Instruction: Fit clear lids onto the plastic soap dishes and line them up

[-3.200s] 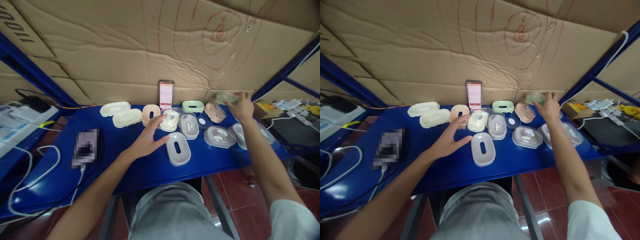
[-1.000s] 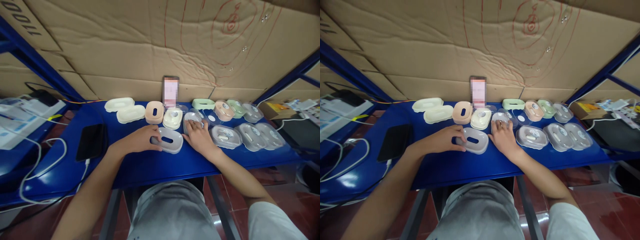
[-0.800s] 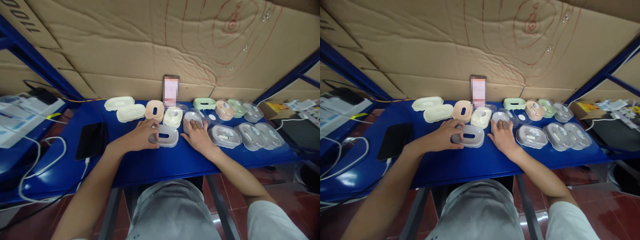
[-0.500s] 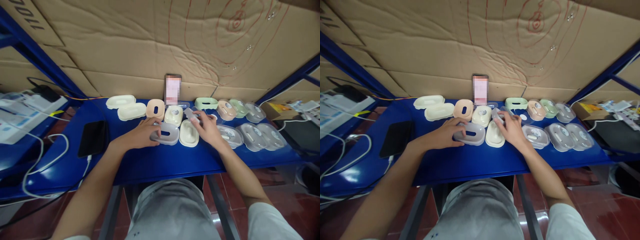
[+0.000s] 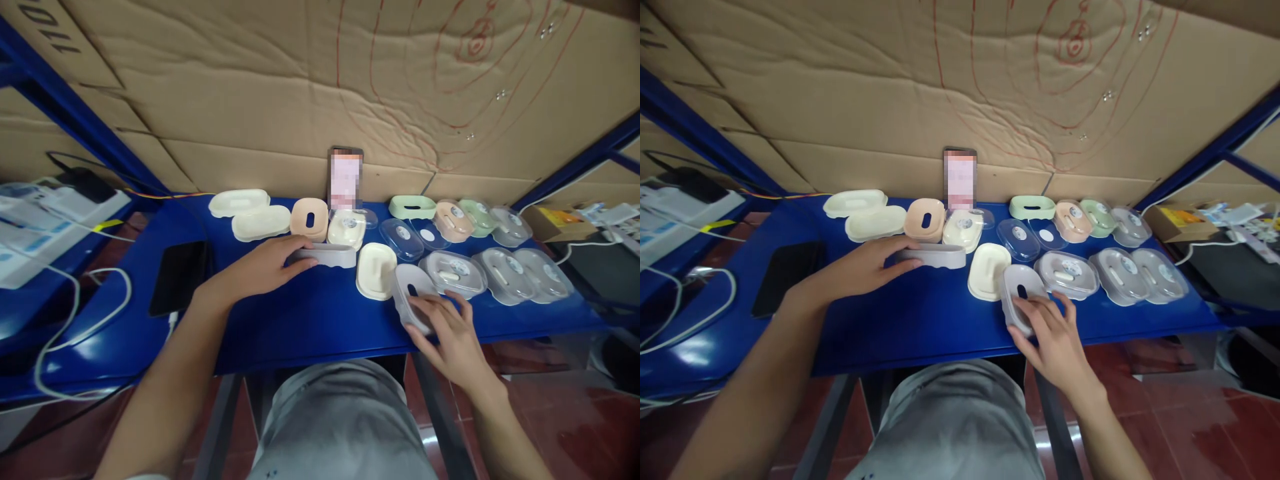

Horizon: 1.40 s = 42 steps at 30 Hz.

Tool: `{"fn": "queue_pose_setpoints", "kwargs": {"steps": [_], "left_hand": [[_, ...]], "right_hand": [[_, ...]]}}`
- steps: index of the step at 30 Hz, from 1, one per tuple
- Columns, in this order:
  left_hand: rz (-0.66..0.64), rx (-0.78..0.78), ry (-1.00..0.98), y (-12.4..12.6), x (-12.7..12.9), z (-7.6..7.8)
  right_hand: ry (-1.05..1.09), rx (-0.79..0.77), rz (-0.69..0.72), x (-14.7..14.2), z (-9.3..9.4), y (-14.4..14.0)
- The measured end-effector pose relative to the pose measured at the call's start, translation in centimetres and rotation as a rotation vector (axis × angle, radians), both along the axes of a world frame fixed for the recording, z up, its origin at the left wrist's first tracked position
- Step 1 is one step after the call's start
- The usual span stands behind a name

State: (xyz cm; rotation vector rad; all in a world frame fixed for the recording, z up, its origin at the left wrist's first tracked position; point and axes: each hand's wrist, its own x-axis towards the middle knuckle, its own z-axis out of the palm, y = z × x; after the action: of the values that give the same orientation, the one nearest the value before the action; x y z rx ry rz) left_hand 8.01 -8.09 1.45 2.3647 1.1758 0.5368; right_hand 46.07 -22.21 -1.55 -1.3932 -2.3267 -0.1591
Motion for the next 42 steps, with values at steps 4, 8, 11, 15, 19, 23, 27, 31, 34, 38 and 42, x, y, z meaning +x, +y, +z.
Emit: {"fn": "queue_pose_setpoints", "kwargs": {"steps": [4, 8, 11, 15, 19, 23, 27, 31, 34, 38, 42], "left_hand": [[0.038, 0.035, 0.117, -2.1, -0.3, -1.1], [0.124, 0.138, 0.172, -5.4, -0.7, -3.5], [0.216, 0.197, 0.122, -7.4, -0.9, -5.3], [0.288, 0.255, 0.06, -8.6, -1.0, -7.0], [0.303, 0.368, 0.062, -9.2, -0.5, -6.8], [0.257, 0.465, 0.011, -10.7, 1.5, -5.3], [0.055, 0.395, -0.017, -11.9, 4.7, -4.5], [-0.068, 0.335, 0.038, -11.5, 6.9, -4.7], [-0.095, 0.296, 0.077, -11.3, 7.3, -5.1], [-0.026, 0.299, 0.059, -12.5, 6.9, -5.5], [0.084, 0.301, -0.018, -13.9, 6.2, -6.2]], "right_hand": [[0.016, 0.021, -0.073, -0.4, -1.2, -0.5], [0.005, 0.054, -0.173, -4.1, -0.2, 3.1], [-0.102, 0.006, -0.218, -7.5, 0.5, 6.0], [-0.224, -0.085, -0.195, -9.8, 0.3, 7.5], [-0.205, -0.1, -0.146, -9.1, -0.6, 6.7], [-0.12, -0.184, 0.075, -6.4, -1.1, 5.2], [-0.091, -0.285, 0.28, -3.6, -0.7, 3.4], [-0.063, -0.391, 0.418, -1.7, 0.4, 2.9], [-0.006, -0.408, 0.419, -1.2, 1.0, 4.9], [-0.074, -0.24, 0.01, -2.9, 0.3, 9.8], [-0.29, -0.199, -0.31, -5.0, -1.1, 12.2]]}}
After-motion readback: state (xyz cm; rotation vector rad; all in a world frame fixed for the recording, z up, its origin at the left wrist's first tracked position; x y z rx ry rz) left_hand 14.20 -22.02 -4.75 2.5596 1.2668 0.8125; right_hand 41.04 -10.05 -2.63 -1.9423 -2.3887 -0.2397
